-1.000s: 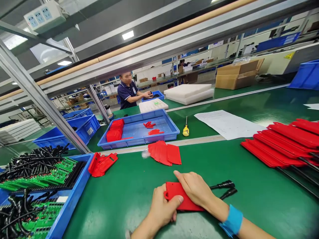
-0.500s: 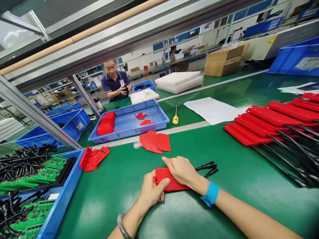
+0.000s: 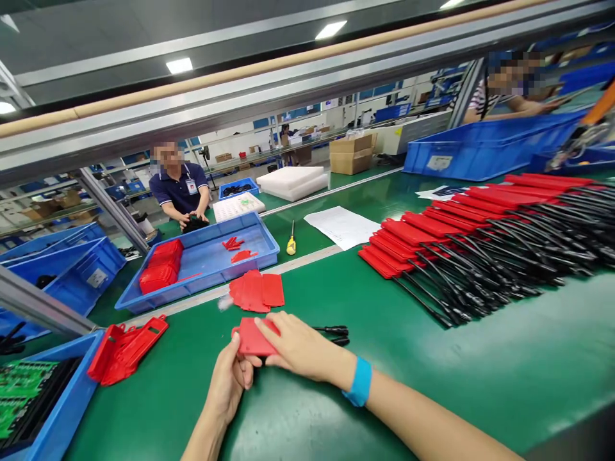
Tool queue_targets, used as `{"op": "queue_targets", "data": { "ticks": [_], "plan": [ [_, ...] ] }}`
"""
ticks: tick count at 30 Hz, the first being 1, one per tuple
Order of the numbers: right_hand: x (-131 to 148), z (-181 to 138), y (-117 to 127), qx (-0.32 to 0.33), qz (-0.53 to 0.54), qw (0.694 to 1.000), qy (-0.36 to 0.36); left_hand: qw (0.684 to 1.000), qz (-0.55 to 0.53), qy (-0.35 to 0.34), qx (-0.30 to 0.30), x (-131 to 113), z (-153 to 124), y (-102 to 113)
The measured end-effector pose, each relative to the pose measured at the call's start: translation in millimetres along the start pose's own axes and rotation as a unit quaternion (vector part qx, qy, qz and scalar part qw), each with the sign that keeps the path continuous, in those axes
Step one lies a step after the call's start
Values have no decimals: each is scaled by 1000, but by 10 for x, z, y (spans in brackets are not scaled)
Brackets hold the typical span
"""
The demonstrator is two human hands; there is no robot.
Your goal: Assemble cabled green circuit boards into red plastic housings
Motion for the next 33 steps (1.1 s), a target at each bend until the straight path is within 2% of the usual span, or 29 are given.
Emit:
{"op": "queue_targets", "data": {
  "ticks": [2,6,9,11,17,24,33],
  "plan": [
    [-244,17,43,-2,-59,992,-108,1000,-18,-2,5,-21,-3,-10],
    [-981,-91,112,-12,-137,939,-316,1000,-5,-1,11,-18,-3,-12],
    [-1452,-261,65,-9,-172,896,-409,1000,8,-8,13,3,-7,-23],
    [-1643,-360,-11,-5,-186,875,-448,1000,16,-11,15,13,-14,-38],
    [-1783,-474,-179,-15,-215,844,-491,999,29,-13,14,24,-20,-60],
    [-1753,-505,-139,-37,-239,852,-465,999,37,-22,29,35,-26,-73],
    [-1892,-531,-162,-48,-228,851,-472,999,41,-20,29,81,13,-80]
  ]
}}
Point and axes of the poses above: each hand's wrist, its own z-axis towards the middle knuckle, its own y-axis out of the back of the hand, x = y × z, the point moved 2 cm from there along z, towards the middle knuckle, and after that the axes turned 4 degrees about -y, right-handed, at the moved point
